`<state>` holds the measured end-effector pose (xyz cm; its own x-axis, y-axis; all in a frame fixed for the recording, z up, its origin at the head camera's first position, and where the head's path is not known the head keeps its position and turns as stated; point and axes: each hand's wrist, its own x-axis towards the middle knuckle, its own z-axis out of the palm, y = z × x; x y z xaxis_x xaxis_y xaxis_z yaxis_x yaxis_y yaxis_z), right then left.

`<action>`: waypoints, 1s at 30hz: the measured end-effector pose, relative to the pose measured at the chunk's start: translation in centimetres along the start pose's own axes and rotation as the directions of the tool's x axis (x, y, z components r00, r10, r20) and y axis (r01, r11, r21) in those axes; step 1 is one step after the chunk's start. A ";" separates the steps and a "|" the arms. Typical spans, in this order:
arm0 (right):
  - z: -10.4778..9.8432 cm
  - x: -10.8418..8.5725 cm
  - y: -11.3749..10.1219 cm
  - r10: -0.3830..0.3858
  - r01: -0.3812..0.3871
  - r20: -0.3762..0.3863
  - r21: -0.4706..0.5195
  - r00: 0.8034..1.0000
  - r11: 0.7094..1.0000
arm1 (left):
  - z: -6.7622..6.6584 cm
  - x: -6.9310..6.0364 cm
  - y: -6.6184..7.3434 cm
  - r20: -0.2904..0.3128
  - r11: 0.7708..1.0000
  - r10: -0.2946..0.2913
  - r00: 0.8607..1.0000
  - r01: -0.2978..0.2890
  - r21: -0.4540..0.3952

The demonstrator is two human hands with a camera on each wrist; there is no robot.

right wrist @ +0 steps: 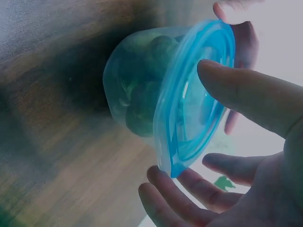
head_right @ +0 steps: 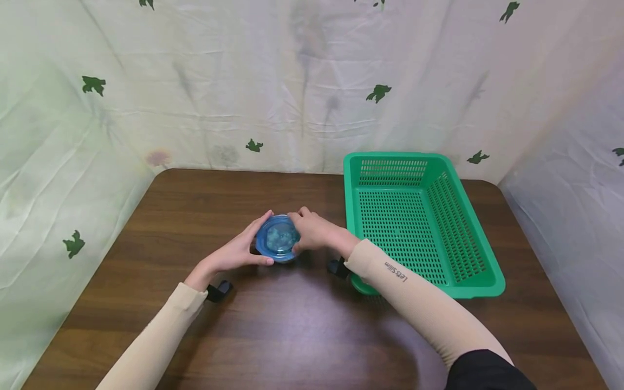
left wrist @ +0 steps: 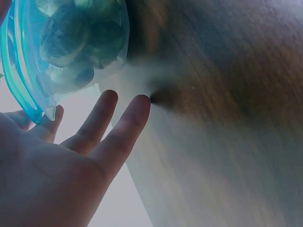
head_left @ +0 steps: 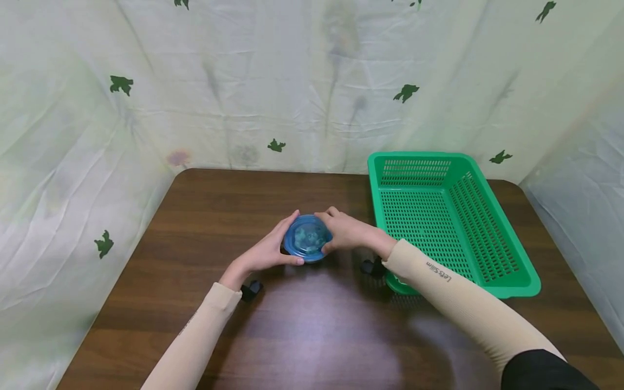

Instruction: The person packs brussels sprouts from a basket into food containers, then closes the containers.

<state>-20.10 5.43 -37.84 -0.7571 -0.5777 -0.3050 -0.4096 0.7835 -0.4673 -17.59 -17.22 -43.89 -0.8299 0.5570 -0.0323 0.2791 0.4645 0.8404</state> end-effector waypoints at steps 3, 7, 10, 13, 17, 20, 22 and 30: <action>-0.4 -0.1 0.1 -0.009 0.009 0.011 0.002 1.000 1.000 | -0.1 0.1 -0.1 0.011 1.000 -0.002 1.000 0.002 0.009; -0.9 -0.4 0.3 -0.028 0.028 0.007 0.016 1.000 0.999 | -0.3 0.2 -0.1 0.026 0.999 -0.017 1.000 0.016 0.029; -1.4 -0.6 0.6 -0.026 0.026 -0.001 0.039 1.000 0.999 | -0.5 0.3 0.0 0.031 0.999 -0.017 0.999 0.015 0.043; -1.9 -0.9 1.0 -0.033 0.034 -0.012 0.062 0.999 0.998 | -0.7 0.4 0.0 0.029 0.998 0.002 1.000 -0.004 0.058; -2.7 -1.5 1.4 -0.059 0.064 -0.051 0.103 0.997 0.993 | -0.7 0.5 0.0 0.030 0.998 0.025 0.999 -0.027 0.057; -3.2 -2.1 1.8 -0.079 0.091 -0.091 0.130 0.993 0.987 | -0.7 0.5 0.0 0.038 0.999 0.026 0.999 -0.028 0.043; -3.5 -2.7 2.0 -0.096 0.112 -0.126 0.132 0.987 0.985 | -0.9 0.4 0.1 0.043 0.999 0.022 0.999 -0.024 0.033; -5.0 -5.7 3.1 -0.083 0.138 -0.317 0.154 0.945 0.978 | -1.9 0.0 1.3 -0.046 0.999 -0.004 0.999 0.005 0.035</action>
